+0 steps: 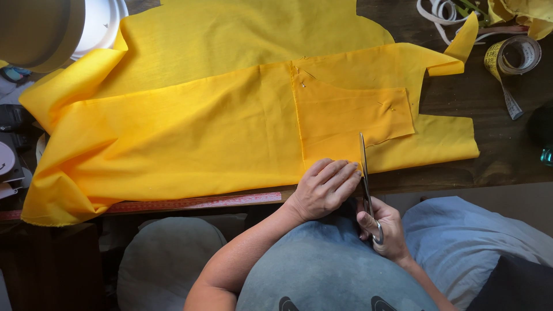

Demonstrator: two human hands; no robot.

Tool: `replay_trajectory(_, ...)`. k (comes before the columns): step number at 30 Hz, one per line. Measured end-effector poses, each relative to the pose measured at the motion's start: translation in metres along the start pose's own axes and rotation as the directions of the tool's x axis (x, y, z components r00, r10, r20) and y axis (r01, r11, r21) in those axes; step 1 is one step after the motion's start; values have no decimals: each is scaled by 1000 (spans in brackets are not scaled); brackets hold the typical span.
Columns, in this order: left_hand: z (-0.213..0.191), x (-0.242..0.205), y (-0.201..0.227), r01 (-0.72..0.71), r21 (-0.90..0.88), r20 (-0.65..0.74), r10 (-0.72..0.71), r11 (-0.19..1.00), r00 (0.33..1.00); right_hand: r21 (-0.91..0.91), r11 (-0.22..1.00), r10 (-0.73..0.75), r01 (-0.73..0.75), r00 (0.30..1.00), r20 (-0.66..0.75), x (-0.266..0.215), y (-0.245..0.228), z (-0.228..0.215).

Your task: Pinning a fabric pattern onto a larger piece of yellow fabric and cutting it out with scissors

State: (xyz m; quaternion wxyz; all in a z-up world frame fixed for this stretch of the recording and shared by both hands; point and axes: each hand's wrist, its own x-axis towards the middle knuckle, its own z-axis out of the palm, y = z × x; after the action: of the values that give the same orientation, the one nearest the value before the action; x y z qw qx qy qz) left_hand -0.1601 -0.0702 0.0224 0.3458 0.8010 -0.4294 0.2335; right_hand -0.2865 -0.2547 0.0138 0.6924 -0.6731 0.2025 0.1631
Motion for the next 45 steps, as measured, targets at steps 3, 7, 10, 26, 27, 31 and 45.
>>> replay_trajectory(3, 0, 1, 0, 1, -20, -15, -2, 1000, 1000, -17, 1000, 8, -9, 1000, -11, -1, 6, 0)
replay_trajectory(7, 1, 1, 0, 1, -22, -14, -1, 1000, 1000, 4, 1000, 25, -25, 999, -41, -2, 11, 1)
replay_trajectory(10, 3, -1, -1, -8, -22, -17, 8, 1000, 1000, 18, 1000, 14, -14, 1000, -25, 0, 7, 3)
replay_trajectory(26, 22, -6, 6, 66, -82, -227, -83, 994, 970, 59, 993, -96, 104, 988, -123, 22, 35, 2)
replay_trajectory(27, 23, -7, 6, 66, -89, -221, -84, 994, 972, 49, 992, -110, 116, 987, -118, 22, 34, 2)
replay_trajectory(31, 25, -8, 6, 71, -84, -220, -88, 994, 972, 64, 993, -95, 103, 988, -122, 20, 37, 3)
replay_trajectory(45, -81, -66, -11, 405, 223, -15, -413, 887, 911, 113, 978, 126, -176, 925, 358, -20, -9, -31)
